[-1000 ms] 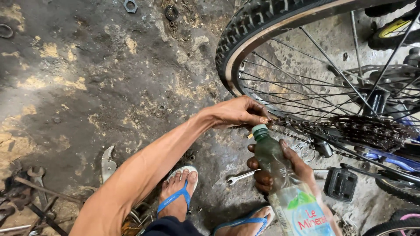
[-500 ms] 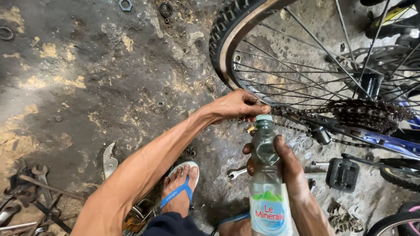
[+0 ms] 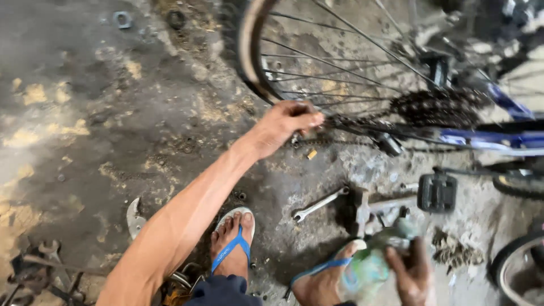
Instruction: Repairing and re-threading a bicycle chain using pliers and a hammer on the floor
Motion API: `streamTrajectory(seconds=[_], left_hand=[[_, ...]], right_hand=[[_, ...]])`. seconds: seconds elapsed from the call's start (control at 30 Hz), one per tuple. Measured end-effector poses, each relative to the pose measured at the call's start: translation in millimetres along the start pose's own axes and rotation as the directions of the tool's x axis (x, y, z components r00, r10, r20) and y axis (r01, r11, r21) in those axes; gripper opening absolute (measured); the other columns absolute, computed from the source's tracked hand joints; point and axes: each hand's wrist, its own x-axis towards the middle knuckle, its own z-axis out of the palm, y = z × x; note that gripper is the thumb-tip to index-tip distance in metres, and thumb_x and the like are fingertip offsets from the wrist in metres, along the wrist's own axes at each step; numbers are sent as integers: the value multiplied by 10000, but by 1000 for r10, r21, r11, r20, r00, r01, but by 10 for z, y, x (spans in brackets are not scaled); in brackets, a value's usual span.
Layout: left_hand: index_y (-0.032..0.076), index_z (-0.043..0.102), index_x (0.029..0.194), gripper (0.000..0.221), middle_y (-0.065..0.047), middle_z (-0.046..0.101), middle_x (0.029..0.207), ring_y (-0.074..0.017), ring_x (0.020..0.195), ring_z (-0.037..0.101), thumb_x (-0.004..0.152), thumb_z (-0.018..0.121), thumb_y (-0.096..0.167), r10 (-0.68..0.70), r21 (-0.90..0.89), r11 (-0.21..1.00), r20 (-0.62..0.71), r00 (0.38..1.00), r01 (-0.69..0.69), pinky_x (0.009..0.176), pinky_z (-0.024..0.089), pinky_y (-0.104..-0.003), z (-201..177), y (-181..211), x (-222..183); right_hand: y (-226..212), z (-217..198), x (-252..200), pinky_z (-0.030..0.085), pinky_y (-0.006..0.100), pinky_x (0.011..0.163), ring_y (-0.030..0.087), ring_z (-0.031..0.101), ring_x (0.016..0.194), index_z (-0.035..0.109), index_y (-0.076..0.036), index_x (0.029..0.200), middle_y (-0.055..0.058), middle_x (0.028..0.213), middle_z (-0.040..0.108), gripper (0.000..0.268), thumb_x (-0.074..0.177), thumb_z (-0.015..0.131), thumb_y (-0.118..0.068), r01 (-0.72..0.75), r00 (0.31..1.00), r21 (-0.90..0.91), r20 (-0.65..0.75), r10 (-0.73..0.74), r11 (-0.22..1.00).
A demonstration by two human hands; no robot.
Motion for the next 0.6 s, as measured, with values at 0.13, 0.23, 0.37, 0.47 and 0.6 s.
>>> streamTrajectory(seconds=[0.13,0.23,0.37,0.47,0.6], left_hand=[[52,684,900,235,-24,632,815,-114,764,563,913,699,286,-13,119,993,-24,1000,16,755,446,-261,83,73,-12],[29,689,930,205,-37,660,823,-120,763,578,945,679,233,-78,155,985,-23,997,81,762,462,-258,85,85,-34],[51,653,883,148,-28,623,796,-124,745,563,958,674,177,-93,224,969,-72,993,107,731,456,-253,86,91,12],[37,650,887,165,-42,632,836,-134,765,568,972,681,175,-141,309,937,-99,985,165,757,451,-257,137,146,7],[-16,662,1106,181,-95,683,1011,-169,869,601,994,629,123,-239,265,927,-122,963,264,706,400,-235,31,54,12]], right_hand=[[-111,-679,-157,456,336,816,254,568,900,520,56,1340,189,1068,620,451,918,672,13,-80,954,-280,-300,-8,957],[154,-1088,-175,494,390,887,278,582,977,509,67,1277,185,1119,595,378,961,680,-50,-239,865,-172,-484,130,956],[762,-1772,-248,577,398,832,257,634,901,516,29,1229,162,1081,604,341,1000,700,-144,-322,675,60,-685,273,945],[1095,-2171,-379,615,290,606,224,685,749,526,39,1111,175,970,652,370,979,771,-206,-402,429,146,-842,326,904],[2122,-2912,-422,580,290,640,276,675,842,620,2,1189,198,1102,644,393,993,706,-328,-508,337,373,-743,578,776]])
